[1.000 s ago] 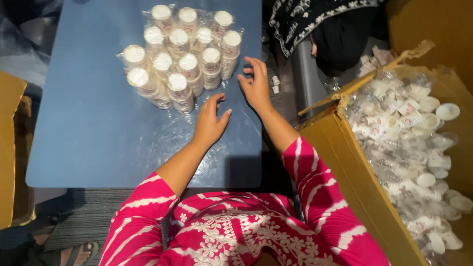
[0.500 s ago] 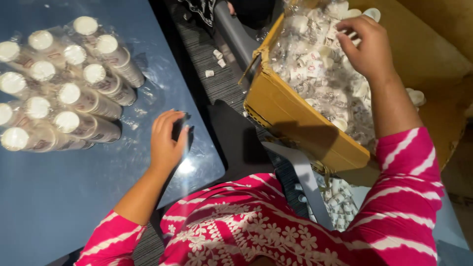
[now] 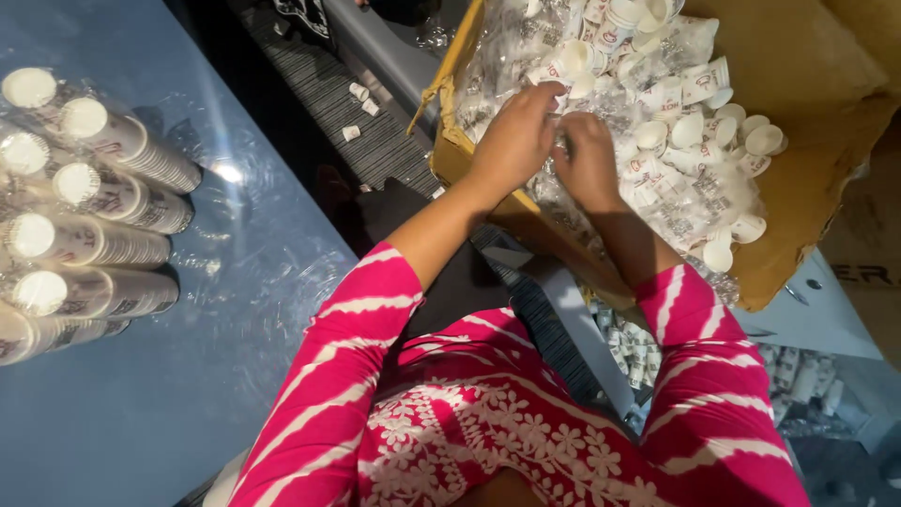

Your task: Packaging stacks of paper cups into plastic sleeves.

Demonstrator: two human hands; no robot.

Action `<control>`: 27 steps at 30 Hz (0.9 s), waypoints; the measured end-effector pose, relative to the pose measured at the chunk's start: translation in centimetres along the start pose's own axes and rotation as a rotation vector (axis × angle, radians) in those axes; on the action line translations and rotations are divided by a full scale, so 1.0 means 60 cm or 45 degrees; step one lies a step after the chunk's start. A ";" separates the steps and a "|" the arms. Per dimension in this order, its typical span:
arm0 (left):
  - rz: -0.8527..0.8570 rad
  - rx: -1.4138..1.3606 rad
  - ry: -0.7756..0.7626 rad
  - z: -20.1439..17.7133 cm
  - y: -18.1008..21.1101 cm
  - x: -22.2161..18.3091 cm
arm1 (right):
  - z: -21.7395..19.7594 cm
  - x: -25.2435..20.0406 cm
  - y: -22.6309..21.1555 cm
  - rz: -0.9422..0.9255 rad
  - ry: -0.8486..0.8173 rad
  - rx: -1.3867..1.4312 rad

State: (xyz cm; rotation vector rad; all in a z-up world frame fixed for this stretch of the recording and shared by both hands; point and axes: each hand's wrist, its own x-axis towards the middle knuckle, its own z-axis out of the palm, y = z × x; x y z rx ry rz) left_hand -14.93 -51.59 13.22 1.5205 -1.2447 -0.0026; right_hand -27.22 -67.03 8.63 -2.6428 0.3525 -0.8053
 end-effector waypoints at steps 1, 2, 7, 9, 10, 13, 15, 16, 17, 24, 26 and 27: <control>-0.032 0.092 -0.098 0.014 -0.011 0.006 | 0.006 -0.003 0.000 0.018 -0.056 -0.045; -0.025 0.081 -0.104 0.020 -0.021 -0.001 | 0.008 -0.002 -0.005 0.026 -0.052 -0.055; -0.237 0.561 -0.628 0.011 -0.037 -0.038 | 0.024 -0.001 -0.016 -0.143 -0.307 -0.125; -0.228 0.537 -0.654 -0.002 -0.049 -0.068 | 0.028 0.004 -0.024 -0.165 -0.463 -0.078; -0.212 0.521 -0.682 -0.012 -0.055 -0.081 | 0.031 0.010 -0.029 -0.187 -0.608 -0.027; -0.238 0.533 -0.779 -0.071 -0.027 -0.110 | 0.054 0.022 -0.039 -0.283 -0.919 0.048; -0.324 0.539 -0.852 -0.086 -0.011 -0.113 | 0.067 0.031 -0.056 -0.340 -0.942 0.036; -0.410 0.544 -0.921 -0.094 -0.002 -0.114 | 0.072 0.036 -0.064 -0.399 -0.965 0.021; -0.413 0.542 -0.919 -0.083 -0.012 -0.118 | 0.068 0.041 -0.066 -0.401 -0.968 0.021; -0.810 0.402 -0.702 -0.043 -0.076 -0.099 | 0.025 0.094 -0.055 -0.251 -0.258 -0.150; -0.833 0.439 -0.698 -0.034 -0.072 -0.091 | 0.038 0.092 -0.036 -0.329 -0.176 -0.126; -0.698 0.621 -0.644 -0.022 -0.080 -0.092 | 0.044 0.087 -0.032 -0.246 -0.283 -0.171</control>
